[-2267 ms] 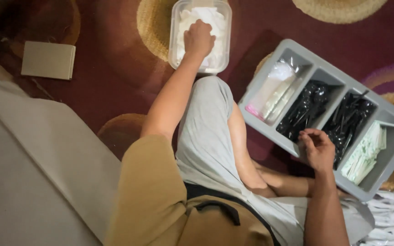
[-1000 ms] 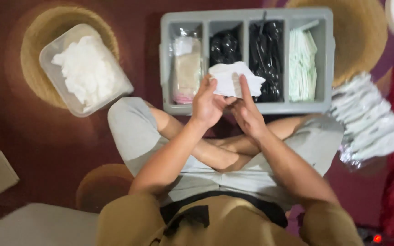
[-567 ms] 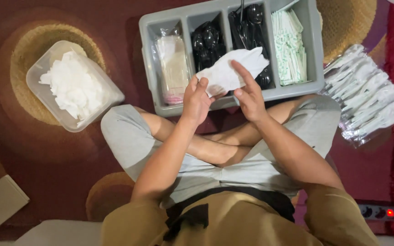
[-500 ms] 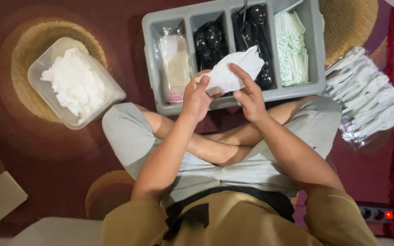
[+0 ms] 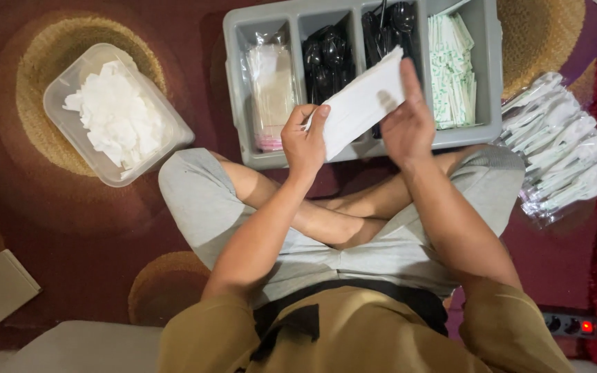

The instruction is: A person sitting on the floor wraps individual plastic forks and spoons in white napkins and organizes them into a grey sorting tray.

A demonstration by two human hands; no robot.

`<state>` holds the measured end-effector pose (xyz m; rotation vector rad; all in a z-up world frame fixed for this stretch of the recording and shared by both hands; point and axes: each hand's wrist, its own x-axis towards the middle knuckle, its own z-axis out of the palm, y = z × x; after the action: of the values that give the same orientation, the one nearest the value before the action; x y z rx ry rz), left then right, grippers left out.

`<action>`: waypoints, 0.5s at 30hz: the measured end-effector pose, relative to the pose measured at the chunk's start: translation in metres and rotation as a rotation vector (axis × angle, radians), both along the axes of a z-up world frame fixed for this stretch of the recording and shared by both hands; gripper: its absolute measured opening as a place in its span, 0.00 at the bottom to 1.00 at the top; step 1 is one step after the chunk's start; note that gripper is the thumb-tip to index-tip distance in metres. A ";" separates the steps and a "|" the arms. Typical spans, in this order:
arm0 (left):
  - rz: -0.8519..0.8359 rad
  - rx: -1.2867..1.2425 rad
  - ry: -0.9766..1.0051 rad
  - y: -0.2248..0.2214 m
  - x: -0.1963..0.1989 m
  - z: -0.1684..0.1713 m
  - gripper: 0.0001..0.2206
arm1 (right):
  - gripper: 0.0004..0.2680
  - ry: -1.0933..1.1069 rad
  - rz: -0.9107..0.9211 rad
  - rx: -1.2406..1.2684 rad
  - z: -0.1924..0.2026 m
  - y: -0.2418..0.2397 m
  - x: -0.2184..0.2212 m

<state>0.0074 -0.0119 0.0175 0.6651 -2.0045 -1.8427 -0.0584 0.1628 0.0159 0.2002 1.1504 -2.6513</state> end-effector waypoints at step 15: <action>0.071 0.062 -0.016 -0.007 -0.009 -0.031 0.07 | 0.20 0.070 0.792 0.514 -0.001 0.044 0.033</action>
<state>-0.0017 -0.0191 -0.0133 0.7615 -1.9146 -1.8699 -0.0250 0.2067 0.0149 -0.2239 1.5152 -1.6676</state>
